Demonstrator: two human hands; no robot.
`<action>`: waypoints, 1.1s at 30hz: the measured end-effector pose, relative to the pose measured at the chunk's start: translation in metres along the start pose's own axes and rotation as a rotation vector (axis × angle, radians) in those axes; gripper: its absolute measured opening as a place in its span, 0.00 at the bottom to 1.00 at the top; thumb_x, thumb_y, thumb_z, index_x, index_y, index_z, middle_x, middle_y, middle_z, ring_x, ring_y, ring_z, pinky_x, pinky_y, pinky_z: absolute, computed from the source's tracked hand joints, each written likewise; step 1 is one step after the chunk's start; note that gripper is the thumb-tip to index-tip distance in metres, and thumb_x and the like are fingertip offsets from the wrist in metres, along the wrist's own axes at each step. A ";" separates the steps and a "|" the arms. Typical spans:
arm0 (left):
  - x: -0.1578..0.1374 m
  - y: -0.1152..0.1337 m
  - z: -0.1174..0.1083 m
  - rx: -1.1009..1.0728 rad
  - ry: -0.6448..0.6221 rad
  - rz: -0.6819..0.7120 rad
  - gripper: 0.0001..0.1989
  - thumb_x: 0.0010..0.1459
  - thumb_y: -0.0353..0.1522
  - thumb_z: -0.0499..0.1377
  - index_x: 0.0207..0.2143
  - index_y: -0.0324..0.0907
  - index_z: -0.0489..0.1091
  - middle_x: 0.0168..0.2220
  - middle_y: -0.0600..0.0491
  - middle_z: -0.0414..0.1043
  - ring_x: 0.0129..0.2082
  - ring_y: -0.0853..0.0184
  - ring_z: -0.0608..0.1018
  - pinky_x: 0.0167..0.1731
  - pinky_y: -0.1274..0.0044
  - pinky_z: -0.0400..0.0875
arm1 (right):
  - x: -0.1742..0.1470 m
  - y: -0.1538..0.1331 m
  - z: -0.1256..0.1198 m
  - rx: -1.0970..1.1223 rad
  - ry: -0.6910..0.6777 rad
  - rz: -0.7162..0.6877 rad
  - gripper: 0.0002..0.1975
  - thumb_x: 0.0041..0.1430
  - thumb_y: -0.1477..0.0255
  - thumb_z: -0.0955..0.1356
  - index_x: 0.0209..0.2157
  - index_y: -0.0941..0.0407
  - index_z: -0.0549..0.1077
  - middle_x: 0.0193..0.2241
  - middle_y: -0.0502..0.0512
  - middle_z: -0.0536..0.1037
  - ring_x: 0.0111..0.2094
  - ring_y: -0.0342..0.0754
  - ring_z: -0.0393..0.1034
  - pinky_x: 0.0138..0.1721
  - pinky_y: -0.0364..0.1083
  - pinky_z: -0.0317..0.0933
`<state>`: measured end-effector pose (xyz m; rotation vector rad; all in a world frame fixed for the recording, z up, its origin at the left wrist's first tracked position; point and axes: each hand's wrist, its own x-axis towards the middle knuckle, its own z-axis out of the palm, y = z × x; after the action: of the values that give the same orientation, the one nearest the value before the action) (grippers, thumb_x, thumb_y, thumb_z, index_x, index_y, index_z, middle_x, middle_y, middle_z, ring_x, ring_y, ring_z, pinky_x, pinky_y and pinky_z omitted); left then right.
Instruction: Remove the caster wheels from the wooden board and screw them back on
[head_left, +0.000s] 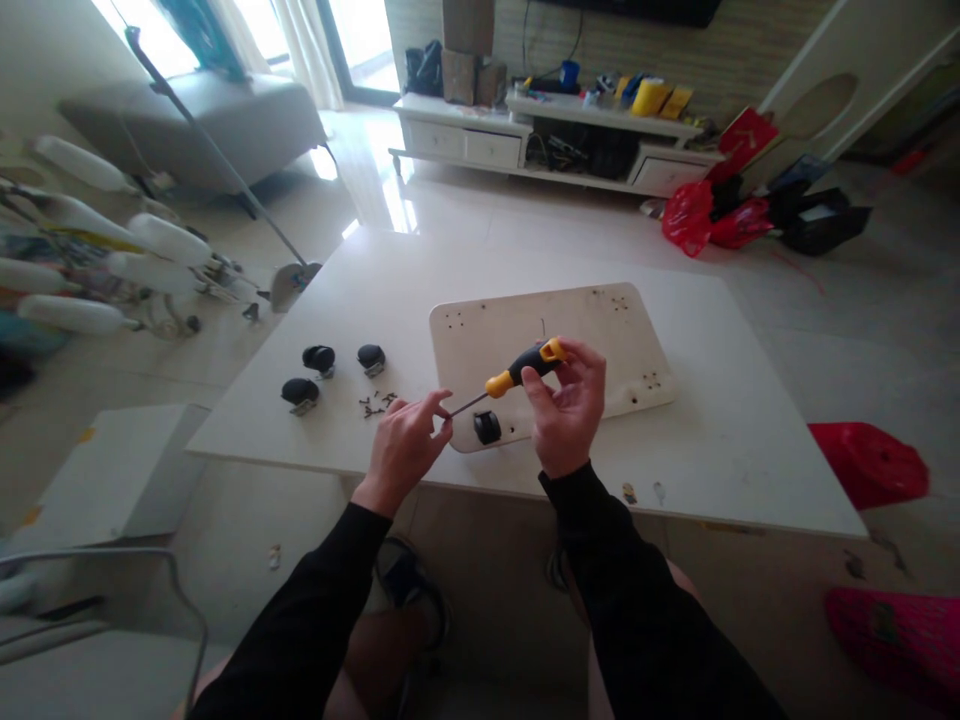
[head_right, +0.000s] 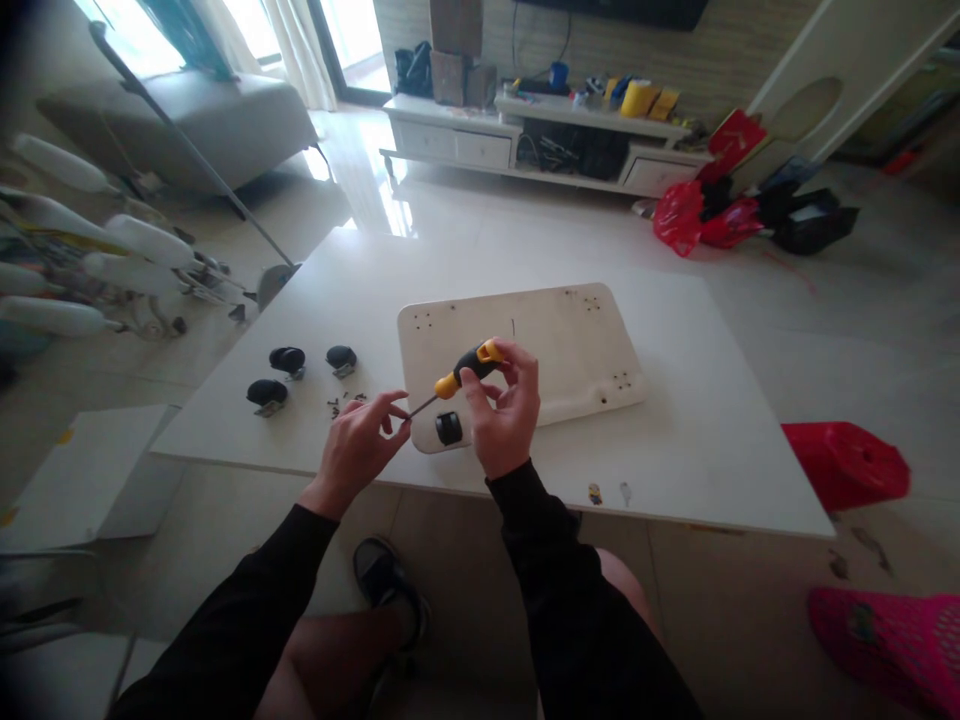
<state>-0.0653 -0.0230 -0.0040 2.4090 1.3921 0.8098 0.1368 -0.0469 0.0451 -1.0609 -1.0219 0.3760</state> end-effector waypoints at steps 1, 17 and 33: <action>0.001 0.001 0.000 -0.023 0.011 -0.012 0.19 0.62 0.27 0.65 0.55 0.45 0.71 0.38 0.56 0.86 0.30 0.63 0.83 0.46 0.66 0.72 | 0.002 0.001 -0.002 0.009 0.033 0.002 0.22 0.61 0.68 0.75 0.54 0.45 0.69 0.51 0.54 0.75 0.49 0.48 0.77 0.38 0.43 0.78; 0.005 0.042 0.034 -0.192 -0.105 0.002 0.16 0.56 0.28 0.71 0.47 0.45 0.77 0.48 0.47 0.74 0.49 0.56 0.80 0.52 0.61 0.78 | 0.023 -0.006 -0.066 -0.210 0.171 -0.181 0.21 0.59 0.68 0.77 0.53 0.46 0.73 0.48 0.53 0.75 0.46 0.46 0.76 0.30 0.39 0.76; 0.014 0.012 0.020 -0.284 -0.257 0.106 0.23 0.55 0.24 0.63 0.53 0.47 0.78 0.53 0.47 0.74 0.51 0.58 0.81 0.57 0.62 0.78 | 0.003 -0.008 -0.060 -0.190 -0.167 -0.116 0.19 0.63 0.70 0.74 0.53 0.46 0.71 0.47 0.50 0.76 0.49 0.45 0.77 0.35 0.41 0.80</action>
<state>-0.0396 -0.0161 -0.0095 2.2827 0.9898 0.6440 0.1867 -0.0807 0.0475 -1.1480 -1.2824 0.2801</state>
